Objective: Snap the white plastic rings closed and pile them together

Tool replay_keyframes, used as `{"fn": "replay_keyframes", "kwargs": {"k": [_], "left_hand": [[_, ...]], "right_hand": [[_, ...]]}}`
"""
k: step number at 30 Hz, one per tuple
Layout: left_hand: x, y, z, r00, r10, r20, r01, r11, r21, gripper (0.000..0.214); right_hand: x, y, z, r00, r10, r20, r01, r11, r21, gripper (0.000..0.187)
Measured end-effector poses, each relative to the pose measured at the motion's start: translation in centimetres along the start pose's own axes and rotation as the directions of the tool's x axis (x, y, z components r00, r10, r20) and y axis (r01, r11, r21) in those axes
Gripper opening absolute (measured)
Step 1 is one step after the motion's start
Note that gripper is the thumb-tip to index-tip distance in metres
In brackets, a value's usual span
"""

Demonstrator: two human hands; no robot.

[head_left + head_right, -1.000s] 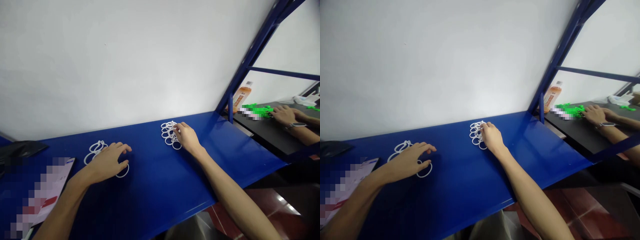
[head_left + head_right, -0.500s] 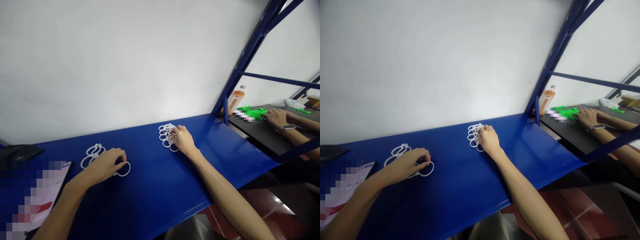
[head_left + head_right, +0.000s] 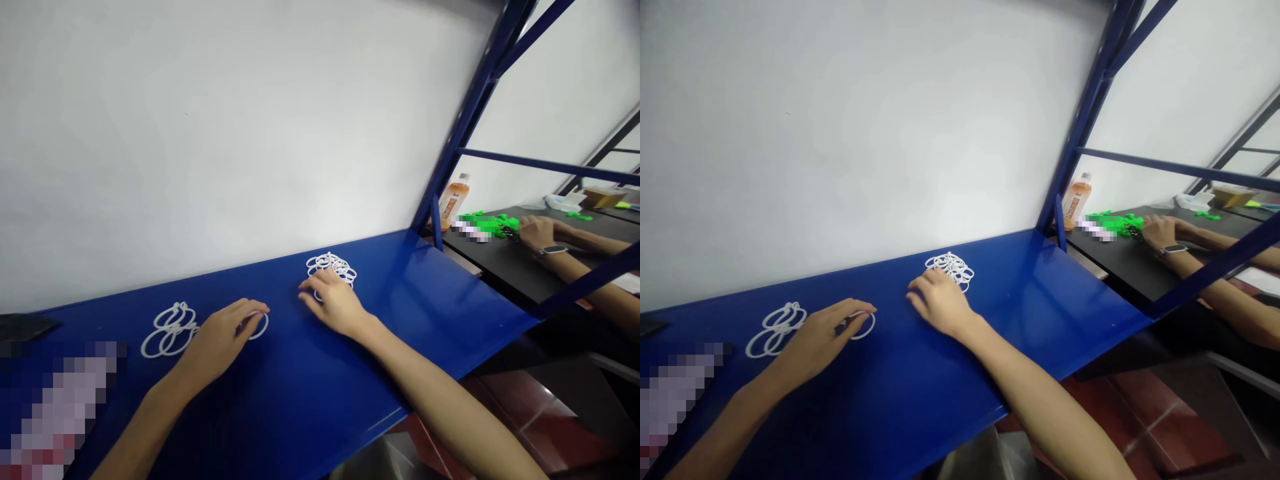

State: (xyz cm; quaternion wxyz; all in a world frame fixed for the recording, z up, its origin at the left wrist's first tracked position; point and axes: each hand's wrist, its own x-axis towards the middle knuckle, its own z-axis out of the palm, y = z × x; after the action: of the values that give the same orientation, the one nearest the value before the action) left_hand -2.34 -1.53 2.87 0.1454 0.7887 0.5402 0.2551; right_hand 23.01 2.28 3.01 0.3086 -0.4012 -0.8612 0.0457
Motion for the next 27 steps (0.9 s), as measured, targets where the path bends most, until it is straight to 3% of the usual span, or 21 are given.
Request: {"fn": "replay_keyframes", "kwargs": {"k": [3, 7, 12, 27], "left_hand": [[-0.1, 1.3, 1.0, 0.999, 0.043, 0.009, -0.042, 0.994, -0.097, 0.035], [-0.3, 2.6, 1.5, 1.0, -0.024, 0.001, 0.024, 0.979, -0.2, 0.033], [-0.4, 2.3, 1.2, 0.991, -0.13, -0.044, 0.117, 0.967, -0.224, 0.039], [-0.2, 2.2, 0.6, 0.992, -0.123, 0.011, 0.123, 0.975, -0.187, 0.035]], "right_hand": [[-0.6, -2.2, 1.2, 0.983, -0.121, 0.14, 0.094, 0.977, 0.191, 0.035], [-0.9, -3.0, 2.1, 0.968, -0.096, 0.232, 0.026, 0.958, 0.285, 0.047], [-0.7, -2.2, 1.5, 0.979, -0.021, 0.204, -0.033, 0.966, 0.256, 0.039], [-0.6, -2.2, 1.1, 0.982, 0.005, 0.189, -0.04, 0.982, 0.184, 0.036]]}}
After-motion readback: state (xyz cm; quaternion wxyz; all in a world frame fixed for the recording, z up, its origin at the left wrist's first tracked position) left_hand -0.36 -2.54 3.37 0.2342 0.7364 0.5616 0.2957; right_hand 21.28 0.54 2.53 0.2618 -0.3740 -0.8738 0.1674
